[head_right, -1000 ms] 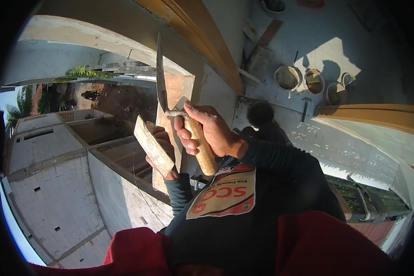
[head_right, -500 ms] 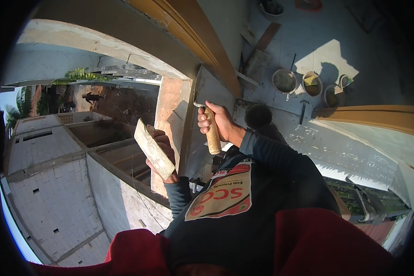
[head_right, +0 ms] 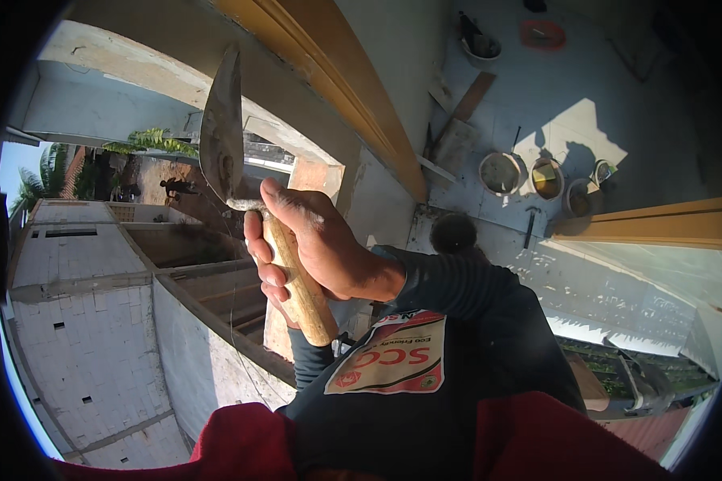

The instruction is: The person applies cement to a corner section of a window frame and wall using a trowel and a wooden board to smooth the surface.

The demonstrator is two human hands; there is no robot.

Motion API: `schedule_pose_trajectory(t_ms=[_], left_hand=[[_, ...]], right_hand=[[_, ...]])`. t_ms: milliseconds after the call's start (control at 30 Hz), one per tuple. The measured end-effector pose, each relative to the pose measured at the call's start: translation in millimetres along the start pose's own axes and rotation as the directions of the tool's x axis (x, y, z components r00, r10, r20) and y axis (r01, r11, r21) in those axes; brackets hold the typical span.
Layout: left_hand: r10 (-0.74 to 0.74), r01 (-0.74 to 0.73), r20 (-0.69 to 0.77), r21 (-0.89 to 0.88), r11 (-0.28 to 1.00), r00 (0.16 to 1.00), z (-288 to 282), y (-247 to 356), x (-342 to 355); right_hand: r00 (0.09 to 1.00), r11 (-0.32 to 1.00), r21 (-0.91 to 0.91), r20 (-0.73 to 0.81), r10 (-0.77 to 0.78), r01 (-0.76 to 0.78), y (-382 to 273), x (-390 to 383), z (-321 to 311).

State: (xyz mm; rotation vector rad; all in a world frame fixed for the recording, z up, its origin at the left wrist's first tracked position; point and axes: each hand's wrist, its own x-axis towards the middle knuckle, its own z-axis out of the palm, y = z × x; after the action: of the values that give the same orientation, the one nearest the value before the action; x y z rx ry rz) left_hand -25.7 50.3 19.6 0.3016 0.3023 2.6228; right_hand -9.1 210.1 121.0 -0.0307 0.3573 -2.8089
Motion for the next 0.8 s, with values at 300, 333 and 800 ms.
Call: schedule_pose_trajectory(t_ms=[300,333,800], left_hand=[[-0.196,0.135,-0.336,-0.197,0.971,0.921,-68,-24,3],[-0.24,0.161,-0.345,-0.242,0.957,0.907,-74,-30,8],[-0.34,0.265,-0.237,-0.297,0.917,0.91,-77,-156,93]], right_hand=[[0.924,0.702,-0.712,-0.287,-0.252,-0.03,-44,-96,-144],[0.915,0.614,-0.786,-0.296,-0.274,-0.07,-51,-110,-156],[0.881,-0.7,-0.702,0.241,-0.407,-0.131,-163,-202,-164]])
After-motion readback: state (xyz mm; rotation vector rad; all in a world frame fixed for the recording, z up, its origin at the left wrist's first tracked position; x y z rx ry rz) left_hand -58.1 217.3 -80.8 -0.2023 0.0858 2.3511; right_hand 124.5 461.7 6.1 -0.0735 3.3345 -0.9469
